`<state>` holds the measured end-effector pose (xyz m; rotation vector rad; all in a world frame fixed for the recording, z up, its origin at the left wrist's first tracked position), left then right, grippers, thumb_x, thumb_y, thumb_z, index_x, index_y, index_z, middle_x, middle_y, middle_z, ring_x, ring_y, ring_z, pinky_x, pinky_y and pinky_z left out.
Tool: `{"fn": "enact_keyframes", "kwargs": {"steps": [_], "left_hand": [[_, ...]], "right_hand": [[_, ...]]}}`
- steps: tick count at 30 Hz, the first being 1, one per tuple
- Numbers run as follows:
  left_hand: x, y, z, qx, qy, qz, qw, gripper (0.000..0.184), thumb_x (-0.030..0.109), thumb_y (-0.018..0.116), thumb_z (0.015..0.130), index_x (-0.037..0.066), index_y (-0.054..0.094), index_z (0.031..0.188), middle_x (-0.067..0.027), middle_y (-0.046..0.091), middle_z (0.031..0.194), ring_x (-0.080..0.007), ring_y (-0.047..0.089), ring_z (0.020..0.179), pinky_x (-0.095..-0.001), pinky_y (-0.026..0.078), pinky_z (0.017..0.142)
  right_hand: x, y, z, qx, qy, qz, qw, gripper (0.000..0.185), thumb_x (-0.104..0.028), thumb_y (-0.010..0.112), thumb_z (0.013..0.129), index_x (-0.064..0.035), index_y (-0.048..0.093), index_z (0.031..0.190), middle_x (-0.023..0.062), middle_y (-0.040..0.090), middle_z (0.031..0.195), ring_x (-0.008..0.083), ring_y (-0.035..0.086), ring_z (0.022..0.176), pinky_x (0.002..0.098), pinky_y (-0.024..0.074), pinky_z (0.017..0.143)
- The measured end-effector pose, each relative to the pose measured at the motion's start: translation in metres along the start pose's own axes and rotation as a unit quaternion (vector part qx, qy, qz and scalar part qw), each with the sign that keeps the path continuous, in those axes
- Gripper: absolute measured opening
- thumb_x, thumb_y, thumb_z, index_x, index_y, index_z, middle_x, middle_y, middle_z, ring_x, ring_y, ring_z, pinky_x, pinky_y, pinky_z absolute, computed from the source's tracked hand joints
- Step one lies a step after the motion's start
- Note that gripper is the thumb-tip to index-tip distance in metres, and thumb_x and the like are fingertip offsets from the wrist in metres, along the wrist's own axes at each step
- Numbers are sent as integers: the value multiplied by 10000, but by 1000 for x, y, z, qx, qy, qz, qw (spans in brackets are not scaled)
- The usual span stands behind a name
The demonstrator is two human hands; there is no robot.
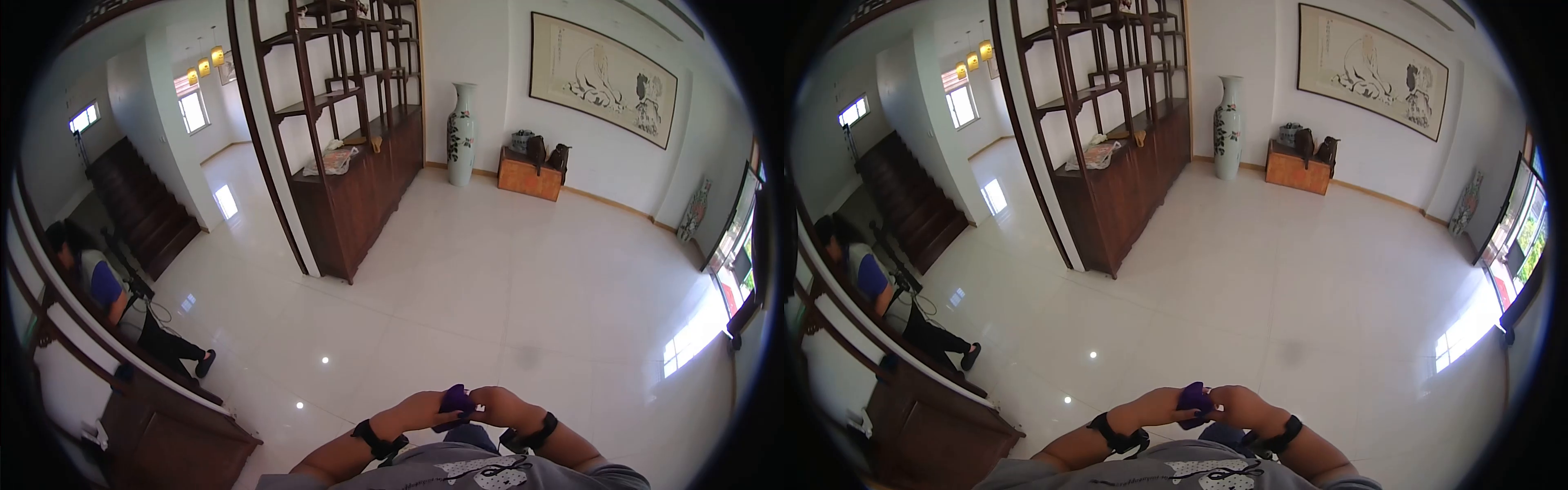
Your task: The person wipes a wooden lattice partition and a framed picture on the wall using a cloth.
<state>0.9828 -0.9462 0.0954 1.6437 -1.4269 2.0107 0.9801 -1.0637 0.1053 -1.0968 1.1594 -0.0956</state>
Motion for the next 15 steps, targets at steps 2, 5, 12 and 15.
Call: {"fn": "enact_keyframes", "kwargs": {"steps": [2,5,12,15], "left_hand": [[-22,-19,20,-56,-47,-2,997,365,353,532,899,73,554,1131,-150,654,933,-324,624,871,-395,476,790],[-53,-55,55,-24,-20,23,999,295,289,520,911,30,581,1038,-157,649,868,-314,628,824,-393,480,759],[-140,-164,148,17,-132,125,983,312,336,513,913,38,604,928,-176,627,811,-367,601,788,-431,476,717],[-151,-213,183,10,-143,78,987,306,326,556,890,32,609,955,-183,624,826,-362,599,800,-418,472,715]], "right_hand": [[21,-12,21,-22,33,18,999,188,-201,692,793,-47,645,892,121,635,826,299,607,754,352,490,708],[63,-34,64,-63,53,51,995,142,-192,669,822,-57,655,866,93,636,804,260,608,753,328,485,713],[125,-121,220,-111,-10,71,991,179,-202,639,868,-27,630,834,98,604,755,210,563,685,316,465,674],[149,-145,278,-118,-29,157,980,206,-193,617,892,3,612,829,82,594,730,160,553,687,299,459,668]]}}
Point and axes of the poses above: each hand's wrist, its own z-axis towards the middle knuckle, its own y-axis out of the palm, x = y × z, the point moved 8 cm from there along z, towards the middle knuckle
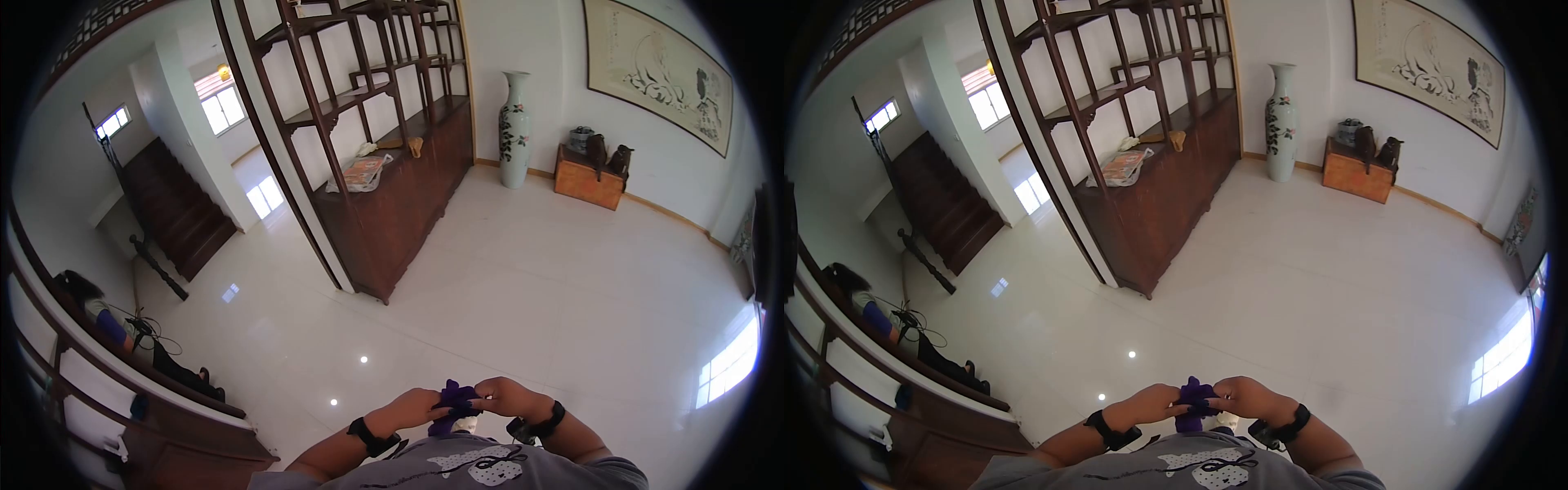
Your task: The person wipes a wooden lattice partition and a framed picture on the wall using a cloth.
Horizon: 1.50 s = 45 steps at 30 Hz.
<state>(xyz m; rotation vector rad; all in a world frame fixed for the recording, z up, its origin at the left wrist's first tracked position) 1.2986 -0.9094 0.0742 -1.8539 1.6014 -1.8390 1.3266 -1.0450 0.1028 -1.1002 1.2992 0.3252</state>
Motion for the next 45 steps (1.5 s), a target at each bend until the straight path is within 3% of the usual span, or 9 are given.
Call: {"fn": "enact_keyframes", "kwargs": {"steps": [3,11,21,23,33,34,37,41,45], "left_hand": [[-8,-30,41,-20,3,-24,1000,330,326,614,848,32,606,996,-178,636,866,-350,608,815,-402,475,731],[-75,-91,99,123,-43,-214,968,492,336,721,758,76,556,1142,-137,644,1031,-296,622,949,-360,477,822],[-220,-235,154,107,-86,-58,989,544,409,625,818,137,478,1265,-143,638,1080,-332,609,985,-389,476,830],[-245,-266,162,133,-99,9,986,494,440,602,815,145,519,1203,-125,666,949,-324,634,897,-416,496,766],[-394,-361,165,126,-262,36,956,471,537,454,881,137,642,1042,-101,679,819,-280,662,707,-368,520,662],[-423,-343,173,4,-296,-167,940,525,526,402,926,73,634,1053,-108,683,795,-229,669,672,-327,533,628],[-464,-366,174,44,-266,-316,910,584,516,358,952,4,611,1071,-120,685,808,-210,679,705,-314,541,610],[-479,-446,176,216,-136,-408,877,397,316,398,999,-11,582,1129,-118,670,961,-211,677,812,-329,526,778],[-454,-570,164,301,-49,-243,921,234,85,461,960,-4,581,1140,-100,666,995,-166,612,937,-309,455,883]], "right_hand": [[19,-31,41,-27,-9,144,989,201,-178,592,912,9,609,842,54,588,725,119,544,703,290,455,665],[13,-76,162,-130,-30,150,980,212,-190,521,952,-2,579,873,38,551,724,91,481,685,261,435,647],[0,-147,342,-94,-93,6,991,164,-161,548,931,-6,593,898,63,570,745,126,493,704,283,435,674],[-9,-164,372,-79,-92,-15,992,196,-205,531,944,-28,603,899,74,543,718,163,490,681,298,425,655],[-21,-192,512,-99,-126,136,978,235,-140,504,961,-18,599,1139,55,607,967,109,524,888,249,425,841],[-33,-199,525,-99,-147,150,973,236,-144,506,962,-7,598,1130,48,604,955,103,528,890,252,431,830],[-10,-209,583,-91,-175,140,970,236,-142,506,962,3,592,1128,44,603,948,102,532,886,256,438,817],[-22,-253,656,-63,-216,210,952,239,-133,496,968,17,577,1135,29,606,961,97,528,890,263,440,812],[-27,-320,720,3,-251,308,918,236,-115,470,975,31,577,1127,56,625,1017,92,531,923,249,422,844]]}}
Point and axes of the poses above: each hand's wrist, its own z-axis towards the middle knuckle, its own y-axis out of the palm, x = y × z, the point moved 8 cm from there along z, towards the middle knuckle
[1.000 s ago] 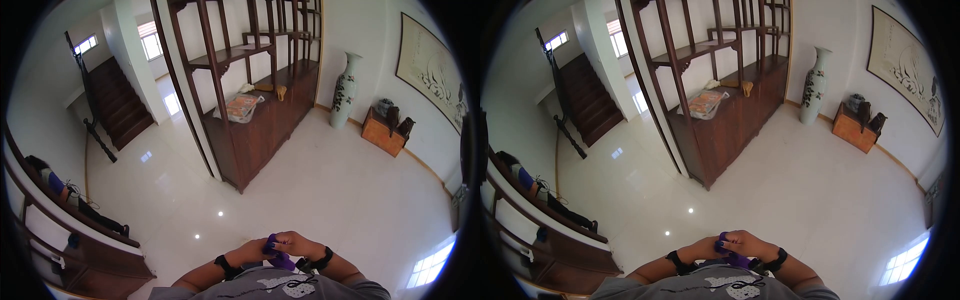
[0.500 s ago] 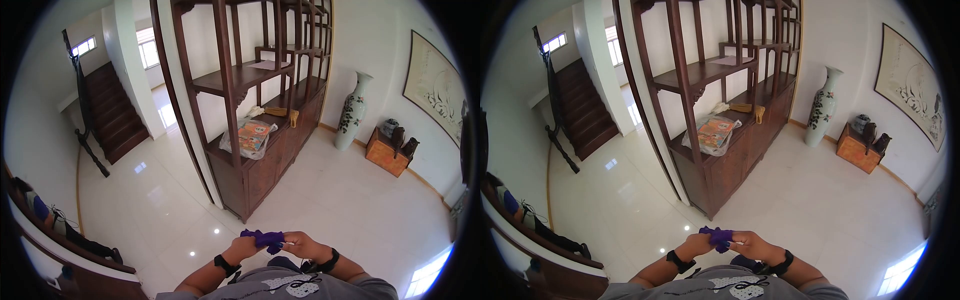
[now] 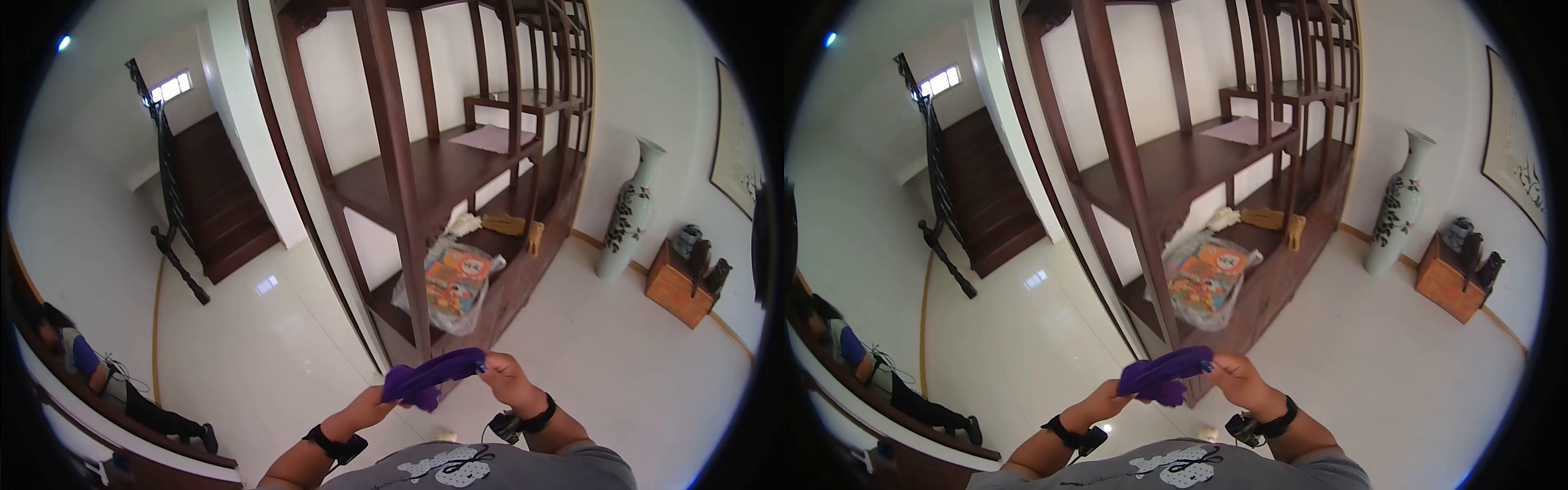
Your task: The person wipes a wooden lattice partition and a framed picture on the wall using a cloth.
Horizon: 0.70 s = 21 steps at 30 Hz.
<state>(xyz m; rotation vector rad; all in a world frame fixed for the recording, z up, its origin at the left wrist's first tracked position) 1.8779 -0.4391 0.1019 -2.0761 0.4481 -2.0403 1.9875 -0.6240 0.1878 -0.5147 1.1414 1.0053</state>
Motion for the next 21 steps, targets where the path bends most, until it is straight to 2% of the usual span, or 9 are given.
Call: {"fn": "enact_keyframes", "kwargs": {"steps": [2,3,6,10,12,15,18,20,21], "left_hand": [[56,-41,21,74,97,46,991,228,5,463,923,4,603,1103,-112,664,1007,-163,600,966,-304,441,895],[77,-58,28,132,108,46,984,235,4,459,912,-10,614,1089,-132,644,1074,-190,586,1020,-314,430,915],[159,-93,54,223,285,50,931,270,10,521,869,-9,591,1130,-133,622,1098,-227,578,1015,-326,424,904],[254,-116,82,149,412,295,849,376,134,637,799,5,586,1148,-155,560,1202,-335,521,1108,-423,356,987],[289,-115,88,165,496,525,672,482,188,679,768,-5,540,1186,-169,547,1197,-359,517,1099,-449,358,982],[336,-152,114,159,424,400,797,568,201,703,743,-16,485,1221,-195,529,1189,-384,502,1097,-468,356,979],[394,-167,107,251,520,437,690,614,218,717,733,-22,455,1235,-221,503,1199,-395,484,1113,-480,351,983],[428,-188,117,318,505,463,655,610,222,717,737,-16,462,1237,-227,490,1231,-394,465,1153,-490,346,993],[448,-189,111,364,545,513,554,620,224,715,744,32,455,1273,-221,474,1272,-393,451,1195,-500,328,1017]], "right_hand": [[-4,-20,28,-6,-20,23,1000,291,-167,439,988,46,559,1145,93,628,1048,144,558,984,297,416,903],[-17,-22,45,-11,-57,50,997,311,-186,431,991,51,553,1151,103,629,1054,161,564,999,312,415,915],[-58,-28,85,-25,-140,104,984,439,-323,453,970,63,523,1168,163,597,1102,257,583,1004,400,428,917],[-118,-30,123,10,-222,92,971,562,-468,479,928,42,508,1162,197,593,1076,304,595,965,432,460,860],[-130,-37,142,8,-241,102,965,528,-421,455,948,32,467,1218,189,562,1146,286,572,1027,415,440,899],[-186,-30,170,-28,-263,75,961,484,-309,464,968,33,419,1308,164,510,1278,273,523,1137,418,412,952],[-239,-14,190,19,-322,-57,945,461,-295,471,968,15,430,1307,147,503,1290,251,507,1150,395,406,954],[-270,-2,205,50,-352,-188,916,468,-299,480,965,10,429,1313,141,492,1303,242,496,1159,381,396,965],[-272,-1,207,55,-356,-194,912,468,-299,480,965,10,429,1313,141,492,1303,242,496,1159,381,396,965]]}}
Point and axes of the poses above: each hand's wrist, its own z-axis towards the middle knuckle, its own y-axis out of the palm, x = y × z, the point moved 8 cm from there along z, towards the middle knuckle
